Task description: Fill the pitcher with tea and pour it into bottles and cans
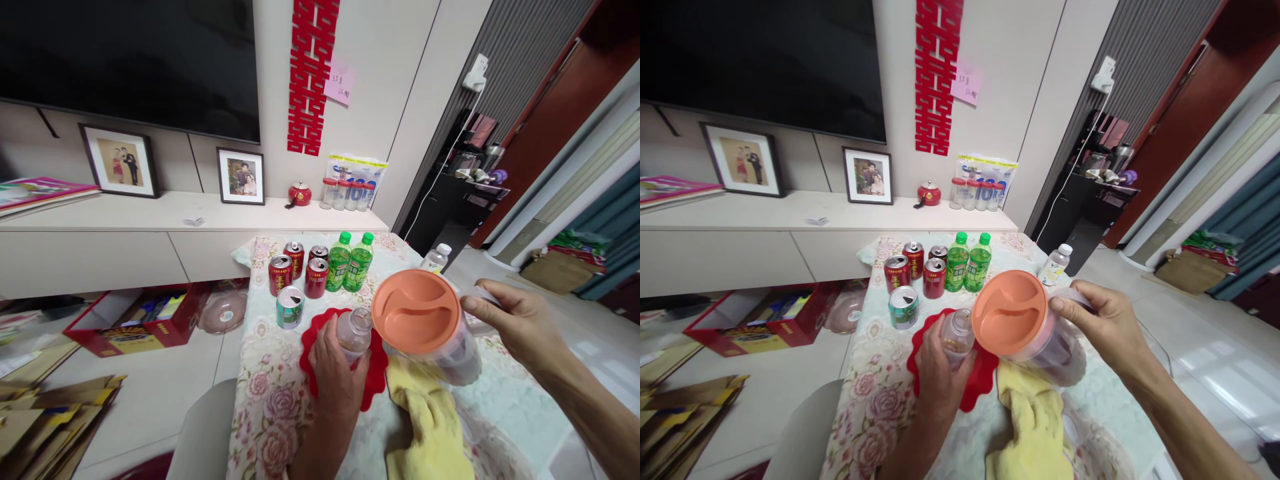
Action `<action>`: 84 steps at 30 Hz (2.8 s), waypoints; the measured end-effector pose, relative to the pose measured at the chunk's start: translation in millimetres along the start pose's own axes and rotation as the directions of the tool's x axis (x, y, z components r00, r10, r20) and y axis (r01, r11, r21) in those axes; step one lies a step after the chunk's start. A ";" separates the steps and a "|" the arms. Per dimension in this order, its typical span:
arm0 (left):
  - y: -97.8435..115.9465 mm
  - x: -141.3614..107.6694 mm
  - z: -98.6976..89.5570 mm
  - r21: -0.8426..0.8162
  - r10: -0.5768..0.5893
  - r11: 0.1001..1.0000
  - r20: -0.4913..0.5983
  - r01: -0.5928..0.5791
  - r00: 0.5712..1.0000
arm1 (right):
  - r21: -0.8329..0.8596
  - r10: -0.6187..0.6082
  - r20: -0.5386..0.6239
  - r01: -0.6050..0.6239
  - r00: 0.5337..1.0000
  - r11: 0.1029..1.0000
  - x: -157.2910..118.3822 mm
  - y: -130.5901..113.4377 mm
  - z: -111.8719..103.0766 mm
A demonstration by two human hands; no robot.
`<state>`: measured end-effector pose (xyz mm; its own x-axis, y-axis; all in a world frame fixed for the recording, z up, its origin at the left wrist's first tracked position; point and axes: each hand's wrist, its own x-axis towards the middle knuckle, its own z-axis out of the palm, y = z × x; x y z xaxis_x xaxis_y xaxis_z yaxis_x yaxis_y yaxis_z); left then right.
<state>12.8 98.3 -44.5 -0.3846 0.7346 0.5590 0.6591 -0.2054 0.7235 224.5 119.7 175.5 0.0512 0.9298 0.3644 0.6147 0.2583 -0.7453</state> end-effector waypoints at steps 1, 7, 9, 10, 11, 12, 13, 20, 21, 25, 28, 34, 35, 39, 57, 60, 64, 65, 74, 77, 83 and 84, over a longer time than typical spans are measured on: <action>-0.6 0.0 0.4 0.004 0.001 1.000 0.004 -0.001 1.000 | 0.001 0.000 0.001 0.000 1.000 1.000 0.1 -0.3 0.2; -0.8 -0.1 0.7 0.004 0.008 1.000 -0.011 -0.008 1.000 | -0.002 -0.001 0.010 0.001 1.000 1.000 0.3 -1.7 0.7; 0.2 0.1 -0.1 0.008 0.011 1.000 -0.006 -0.011 1.000 | -0.009 -0.001 0.022 0.001 1.000 1.000 0.3 -1.9 1.0; 0.6 0.1 -0.4 0.011 0.013 1.000 -0.003 -0.013 1.000 | -0.010 -0.002 0.026 0.002 1.000 1.000 0.3 -1.8 1.3; 0.8 0.1 -0.5 0.013 0.011 1.000 0.000 -0.011 1.000 | -0.009 -0.003 0.025 0.003 1.000 1.000 0.4 -1.6 1.6; 0.9 0.0 -0.5 0.014 0.008 1.000 0.001 -0.008 1.000 | -0.005 -0.003 0.019 0.003 1.000 1.000 0.6 -1.3 2.0; 0.7 -0.2 -0.4 0.014 0.005 1.000 -0.001 -0.005 1.000 | -0.001 -0.002 0.011 0.002 1.000 1.000 0.7 -1.1 2.4; 0.6 -0.6 -1.0 0.010 0.007 1.000 -0.008 -0.007 1.000 | 0.003 0.011 0.001 -0.011 1.000 1.000 0.9 -2.9 3.8; 1.1 -0.4 -1.4 0.008 0.007 1.000 -0.009 -0.007 1.000 | 0.001 0.015 0.004 -0.015 1.000 1.000 0.9 -3.2 3.8; 3.0 0.4 -2.5 0.010 0.003 1.000 -0.011 -0.003 1.000 | -0.009 0.016 0.002 -0.016 1.000 1.000 1.1 -2.2 3.3; 3.0 0.5 -2.3 0.022 0.005 1.000 -0.008 -0.005 1.000 | -0.009 0.015 -0.001 -0.015 1.000 1.000 1.1 -0.4 2.7; 1.8 0.0 -0.8 0.033 0.018 0.999 -0.009 -0.017 1.000 | -0.023 -0.007 -0.003 0.007 1.000 1.000 1.8 1.0 2.7; 1.8 -0.1 -0.7 0.029 0.017 0.999 -0.013 -0.017 1.000 | -0.025 -0.007 0.000 0.007 1.000 1.000 1.9 0.8 2.7; 1.7 0.0 -1.0 0.012 0.016 1.000 -0.018 -0.016 1.000 | -0.022 -0.013 0.008 0.013 1.000 1.000 1.7 -0.4 2.6; 1.6 0.3 -0.5 -0.003 0.001 1.000 -0.020 -0.001 1.000 | -0.026 -0.051 0.035 0.052 0.998 0.998 1.5 6.9 -0.3; 2.6 1.2 -1.6 -0.006 0.003 1.000 -0.019 -0.003 1.000 | -0.026 -0.047 0.025 0.047 0.999 0.999 1.5 4.6 0.1; 1.9 1.3 -1.7 0.001 0.008 1.000 -0.013 -0.008 1.000 | -0.033 -0.049 0.031 0.050 0.998 0.998 1.0 2.1 0.3; 1.5 1.3 -1.5 0.001 0.009 1.000 -0.013 -0.009 1.000 | -0.030 -0.046 0.030 0.047 0.998 0.998 0.9 1.8 0.4; 1.3 1.2 -1.7 0.011 0.006 1.000 -0.009 -0.006 1.000 | -0.033 -0.036 0.030 0.037 0.999 0.999 0.1 1.9 -0.4; 1.3 1.2 -1.4 0.009 0.013 1.000 -0.008 -0.013 1.000 | -0.036 -0.026 0.027 0.027 0.999 0.999 0.2 0.7 -0.3; -0.4 -0.3 0.8 0.011 0.001 1.000 -0.017 -0.001 1.000 | -0.039 -0.037 0.029 0.038 0.999 0.999 2.4 0.7 0.8; -0.8 -0.3 1.0 0.010 0.002 1.000 -0.017 -0.001 1.000 | -0.040 -0.036 0.031 0.038 0.999 0.998 2.5 0.9 0.8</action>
<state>13.1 98.8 -45.6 -0.3946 0.7230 0.5670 0.6663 -0.1998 0.7185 224.5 122.5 175.3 0.0047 0.9274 0.3740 0.6474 0.2823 -0.7079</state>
